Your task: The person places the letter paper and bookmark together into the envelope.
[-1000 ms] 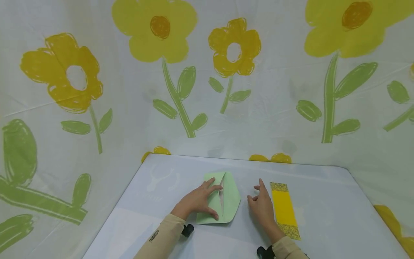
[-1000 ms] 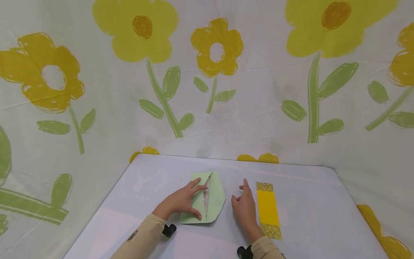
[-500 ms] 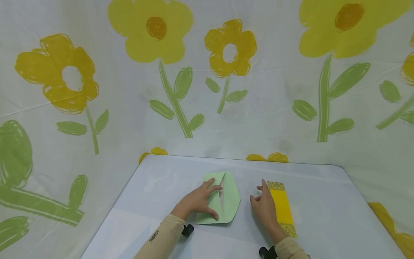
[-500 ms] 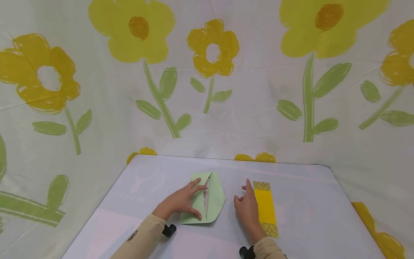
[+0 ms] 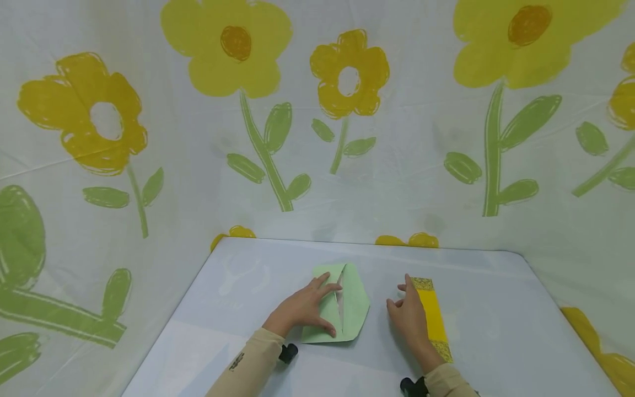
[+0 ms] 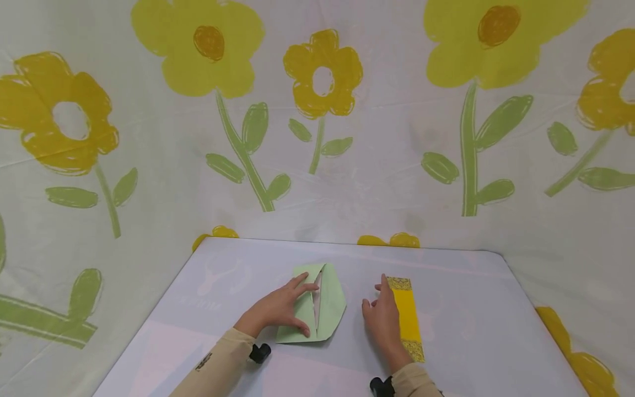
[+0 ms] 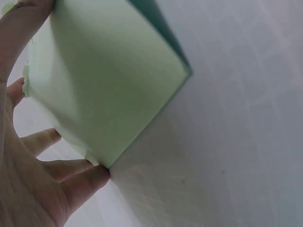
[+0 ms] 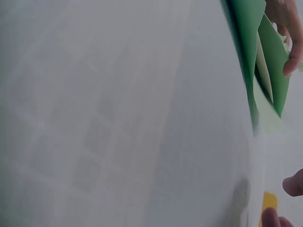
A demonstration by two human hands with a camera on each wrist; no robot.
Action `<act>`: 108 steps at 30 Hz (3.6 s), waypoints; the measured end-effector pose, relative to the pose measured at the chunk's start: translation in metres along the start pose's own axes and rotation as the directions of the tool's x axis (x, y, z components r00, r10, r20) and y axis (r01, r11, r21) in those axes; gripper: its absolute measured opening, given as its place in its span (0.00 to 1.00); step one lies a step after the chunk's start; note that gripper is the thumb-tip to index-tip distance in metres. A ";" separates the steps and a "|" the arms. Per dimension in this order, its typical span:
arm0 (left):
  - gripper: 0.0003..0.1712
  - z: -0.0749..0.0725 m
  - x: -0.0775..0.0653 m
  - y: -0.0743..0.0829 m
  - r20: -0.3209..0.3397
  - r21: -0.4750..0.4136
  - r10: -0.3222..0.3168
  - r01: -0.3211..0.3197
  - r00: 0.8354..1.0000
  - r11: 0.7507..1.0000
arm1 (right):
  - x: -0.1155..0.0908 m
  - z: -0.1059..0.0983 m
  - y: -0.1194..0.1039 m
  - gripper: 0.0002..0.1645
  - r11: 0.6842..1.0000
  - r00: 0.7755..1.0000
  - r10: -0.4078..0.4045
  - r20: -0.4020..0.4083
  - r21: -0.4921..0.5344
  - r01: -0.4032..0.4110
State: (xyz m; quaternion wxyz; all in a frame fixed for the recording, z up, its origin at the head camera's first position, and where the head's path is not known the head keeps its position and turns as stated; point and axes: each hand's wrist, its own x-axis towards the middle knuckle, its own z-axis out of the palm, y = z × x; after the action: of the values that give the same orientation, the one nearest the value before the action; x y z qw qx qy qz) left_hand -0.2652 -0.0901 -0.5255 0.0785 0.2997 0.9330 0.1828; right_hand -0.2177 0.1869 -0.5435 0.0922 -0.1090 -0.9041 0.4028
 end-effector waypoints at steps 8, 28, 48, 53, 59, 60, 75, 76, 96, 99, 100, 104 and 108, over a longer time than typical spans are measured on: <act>0.65 0.001 0.002 0.002 0.008 -0.017 0.006 -0.006 1.000 1.000 | 0.000 -0.005 0.004 0.50 1.000 0.999 -0.018 -0.031 -0.013 0.018; 0.65 0.006 0.006 0.006 0.005 0.000 0.017 -0.017 1.000 1.000 | 0.001 -0.018 0.018 0.50 0.999 0.999 -0.016 -0.031 -0.042 0.015; 0.65 0.006 0.009 0.014 0.015 -0.003 0.016 -0.016 1.000 1.000 | 0.000 -0.035 0.030 0.50 0.992 0.998 -0.025 -0.062 -0.127 0.017; 0.65 0.007 0.011 0.016 0.012 -0.002 0.023 -0.023 1.000 1.000 | 0.001 -0.037 0.033 0.50 0.988 0.998 -0.020 -0.065 -0.153 0.010; 0.66 0.004 0.011 0.018 0.011 0.001 0.023 -0.023 1.000 1.000 | -0.001 -0.042 0.034 0.52 0.986 0.998 -0.015 -0.064 -0.168 0.005; 0.66 0.004 0.011 0.018 0.010 0.000 0.022 -0.022 1.000 1.000 | -0.001 -0.043 0.034 0.52 0.986 0.998 -0.013 -0.064 -0.169 0.002; 0.66 0.007 0.015 0.018 0.008 0.004 0.035 -0.036 0.999 0.999 | -0.002 -0.048 0.040 0.54 0.979 0.998 0.004 -0.058 -0.202 -0.016; 0.66 0.007 0.015 0.018 0.007 0.006 0.037 -0.037 0.999 0.999 | -0.003 -0.048 0.040 0.54 0.979 0.998 0.005 -0.057 -0.204 -0.017; 0.65 0.013 0.019 0.021 0.018 0.028 0.057 -0.057 0.998 0.998 | -0.005 -0.049 0.047 0.57 0.965 0.998 0.037 -0.052 -0.259 -0.049; 0.66 0.012 0.020 0.022 0.021 0.024 0.059 -0.059 0.998 0.998 | -0.005 -0.049 0.047 0.58 0.963 0.998 0.041 -0.047 -0.265 -0.052; 0.66 0.012 0.020 0.022 0.023 0.023 0.058 -0.058 0.998 0.998 | -0.005 -0.048 0.047 0.58 0.963 0.998 0.041 -0.045 -0.264 -0.052; 0.66 0.012 0.020 0.023 0.024 0.024 0.052 -0.053 0.998 0.998 | -0.004 -0.048 0.048 0.58 0.962 0.999 0.039 -0.038 -0.270 -0.048; 0.66 0.012 0.020 0.024 0.026 0.029 0.046 -0.047 0.999 0.998 | -0.004 -0.048 0.049 0.58 0.962 0.999 0.032 -0.042 -0.270 -0.042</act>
State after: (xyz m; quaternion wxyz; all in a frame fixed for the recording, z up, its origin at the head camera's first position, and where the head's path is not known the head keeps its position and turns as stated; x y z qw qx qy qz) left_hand -0.2658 -0.0567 -0.5278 0.0814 0.3247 0.9274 0.1670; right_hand -0.1955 0.2515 -0.5488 0.0856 -0.1450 -0.9465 0.2752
